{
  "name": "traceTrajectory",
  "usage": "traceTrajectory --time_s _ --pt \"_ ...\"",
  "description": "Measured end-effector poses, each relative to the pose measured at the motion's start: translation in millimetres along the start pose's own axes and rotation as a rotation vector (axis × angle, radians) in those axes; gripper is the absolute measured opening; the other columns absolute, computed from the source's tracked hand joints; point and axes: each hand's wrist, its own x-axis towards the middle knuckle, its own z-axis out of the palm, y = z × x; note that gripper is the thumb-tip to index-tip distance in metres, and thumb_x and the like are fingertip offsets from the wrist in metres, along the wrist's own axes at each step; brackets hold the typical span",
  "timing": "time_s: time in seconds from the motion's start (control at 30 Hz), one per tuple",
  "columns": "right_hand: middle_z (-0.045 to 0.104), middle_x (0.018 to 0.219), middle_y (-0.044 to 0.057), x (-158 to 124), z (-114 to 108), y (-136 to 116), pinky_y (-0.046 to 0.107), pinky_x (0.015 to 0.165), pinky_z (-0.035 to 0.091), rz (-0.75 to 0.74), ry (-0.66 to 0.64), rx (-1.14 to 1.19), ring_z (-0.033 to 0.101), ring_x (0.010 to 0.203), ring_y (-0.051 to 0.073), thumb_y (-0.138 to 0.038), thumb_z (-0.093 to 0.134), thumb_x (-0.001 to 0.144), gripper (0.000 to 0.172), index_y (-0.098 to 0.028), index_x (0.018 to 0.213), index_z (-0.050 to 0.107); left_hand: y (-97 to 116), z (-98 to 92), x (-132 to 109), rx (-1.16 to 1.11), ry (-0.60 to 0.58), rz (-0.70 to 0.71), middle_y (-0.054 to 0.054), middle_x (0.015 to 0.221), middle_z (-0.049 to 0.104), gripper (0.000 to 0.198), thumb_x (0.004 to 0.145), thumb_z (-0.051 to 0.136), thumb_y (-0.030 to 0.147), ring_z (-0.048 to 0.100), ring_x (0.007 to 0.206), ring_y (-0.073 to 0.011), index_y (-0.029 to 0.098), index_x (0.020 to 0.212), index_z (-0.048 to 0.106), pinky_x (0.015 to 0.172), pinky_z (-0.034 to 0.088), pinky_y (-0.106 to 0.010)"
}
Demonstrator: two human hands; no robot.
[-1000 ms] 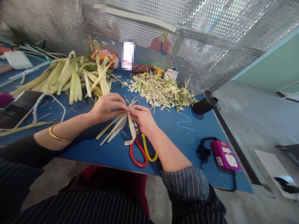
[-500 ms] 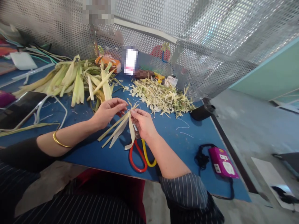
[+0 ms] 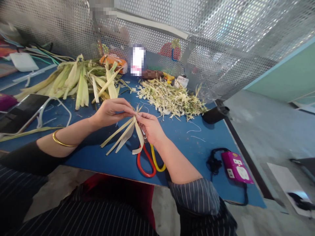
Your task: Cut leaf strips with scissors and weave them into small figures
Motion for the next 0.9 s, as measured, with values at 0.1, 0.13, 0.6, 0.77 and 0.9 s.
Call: traceTrajectory --time_s 0.1,0.13,0.6,0.77,0.9 --pt "0.061 0.062 -0.002 0 0 1 0.026 0.061 0.046 0.007 0.024 -0.013 0.055 0.055 0.010 -0.031 0.074 0.067 0.016 -0.019 0.072 0.065 0 1.1 0 0.051 -0.006 0.001 -0.007 0.088 0.067 0.012 0.072 0.068 0.020 0.058 0.088 -0.0195 0.024 0.081 0.074 0.086 0.044 -0.032" --pt "0.061 0.061 -0.002 0 0 1 0.026 0.061 0.045 0.012 0.032 -0.016 0.054 0.055 0.010 -0.031 0.074 0.067 0.016 -0.019 0.072 0.065 0 2.1 0 0.074 -0.001 0.007 -0.007 0.087 0.066 0.010 0.072 0.068 0.020 0.057 0.086 -0.0194 0.023 0.081 0.073 0.084 0.044 -0.032" --pt "0.058 0.061 -0.004 0 2 3 0.024 0.057 0.042 -0.043 0.046 -0.023 0.051 0.053 0.008 -0.032 0.074 0.068 0.017 -0.019 0.069 0.062 -4 27.8 -5 -0.238 0.216 -0.148 -0.002 0.078 0.059 0.011 0.079 0.063 0.027 0.049 0.063 -0.0092 0.016 0.078 0.061 0.061 0.041 -0.022" --pt "0.057 0.060 -0.004 1 3 6 0.024 0.054 0.039 -0.055 0.056 -0.064 0.049 0.052 0.008 -0.037 0.074 0.066 0.022 -0.019 0.068 0.060 -5 34.1 -6 -0.459 0.259 -0.264 -0.003 0.081 0.063 0.015 0.079 0.064 0.031 0.047 0.055 -0.0072 0.017 0.078 0.058 0.051 0.037 -0.021" --pt "0.049 0.054 -0.005 0 3 4 0.023 0.047 0.031 -0.082 0.093 -0.283 0.041 0.046 0.007 -0.043 0.067 0.072 0.027 -0.019 0.068 0.057 -9 34.4 -5 -0.485 0.235 -0.279 -0.001 0.073 0.062 0.015 0.080 0.063 0.030 0.045 0.052 -0.0062 0.017 0.078 0.056 0.049 0.035 -0.020"
